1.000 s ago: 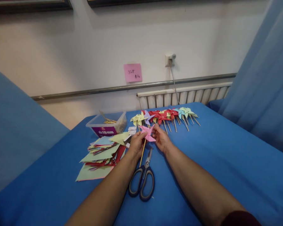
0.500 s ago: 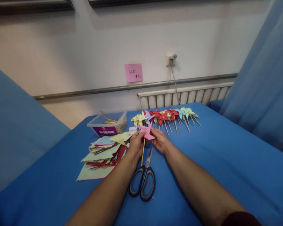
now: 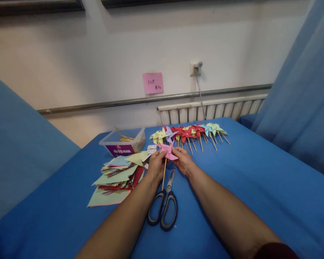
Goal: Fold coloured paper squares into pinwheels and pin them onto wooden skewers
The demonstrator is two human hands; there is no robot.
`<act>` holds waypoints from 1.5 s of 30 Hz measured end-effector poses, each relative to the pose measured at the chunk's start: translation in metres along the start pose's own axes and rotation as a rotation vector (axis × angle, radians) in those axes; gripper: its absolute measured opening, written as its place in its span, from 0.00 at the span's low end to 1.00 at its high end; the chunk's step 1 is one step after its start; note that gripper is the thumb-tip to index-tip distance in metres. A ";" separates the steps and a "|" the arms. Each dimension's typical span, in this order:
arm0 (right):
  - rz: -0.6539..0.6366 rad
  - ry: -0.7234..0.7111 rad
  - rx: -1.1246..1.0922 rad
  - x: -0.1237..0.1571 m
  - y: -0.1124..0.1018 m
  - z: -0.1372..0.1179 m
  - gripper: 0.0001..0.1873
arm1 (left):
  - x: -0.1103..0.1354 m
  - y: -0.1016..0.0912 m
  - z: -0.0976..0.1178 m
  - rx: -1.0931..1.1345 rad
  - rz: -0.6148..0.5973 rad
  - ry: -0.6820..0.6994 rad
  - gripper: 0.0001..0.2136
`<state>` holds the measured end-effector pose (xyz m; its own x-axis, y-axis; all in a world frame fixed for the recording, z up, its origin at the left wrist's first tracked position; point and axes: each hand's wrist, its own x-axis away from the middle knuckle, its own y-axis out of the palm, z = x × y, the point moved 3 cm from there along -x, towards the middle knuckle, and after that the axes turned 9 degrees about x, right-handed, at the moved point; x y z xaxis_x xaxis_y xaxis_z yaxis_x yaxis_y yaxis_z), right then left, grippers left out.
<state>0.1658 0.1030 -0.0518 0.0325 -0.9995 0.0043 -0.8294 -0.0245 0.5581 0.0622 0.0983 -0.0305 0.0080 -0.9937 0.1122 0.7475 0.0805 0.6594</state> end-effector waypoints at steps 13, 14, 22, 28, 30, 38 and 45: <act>0.107 -0.123 0.239 0.000 -0.001 -0.005 0.20 | -0.009 -0.010 -0.001 -0.165 0.041 0.151 0.11; 0.122 -0.147 0.280 -0.001 -0.001 -0.005 0.20 | -0.010 -0.011 -0.001 -0.179 0.048 0.160 0.11; 0.193 -0.229 0.421 -0.004 -0.004 -0.004 0.18 | -0.013 -0.013 0.000 -0.231 0.089 0.200 0.10; 0.213 -0.246 0.456 -0.004 -0.005 -0.006 0.19 | -0.010 -0.011 0.000 -0.217 0.073 0.180 0.10; 0.216 -0.248 0.455 -0.003 -0.004 -0.006 0.19 | -0.009 -0.010 0.000 -0.203 0.066 0.168 0.10; 0.264 -0.174 0.313 -0.003 -0.009 -0.007 0.25 | -0.007 -0.008 -0.002 -0.070 0.048 0.061 0.11; 0.141 -0.314 0.640 0.008 0.007 -0.009 0.21 | -0.010 -0.009 0.006 0.058 0.080 0.044 0.12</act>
<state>0.1655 0.0955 -0.0408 -0.1809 -0.9508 -0.2514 -0.9808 0.1934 -0.0259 0.0510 0.1077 -0.0328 0.0966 -0.9863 0.1339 0.7038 0.1629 0.6915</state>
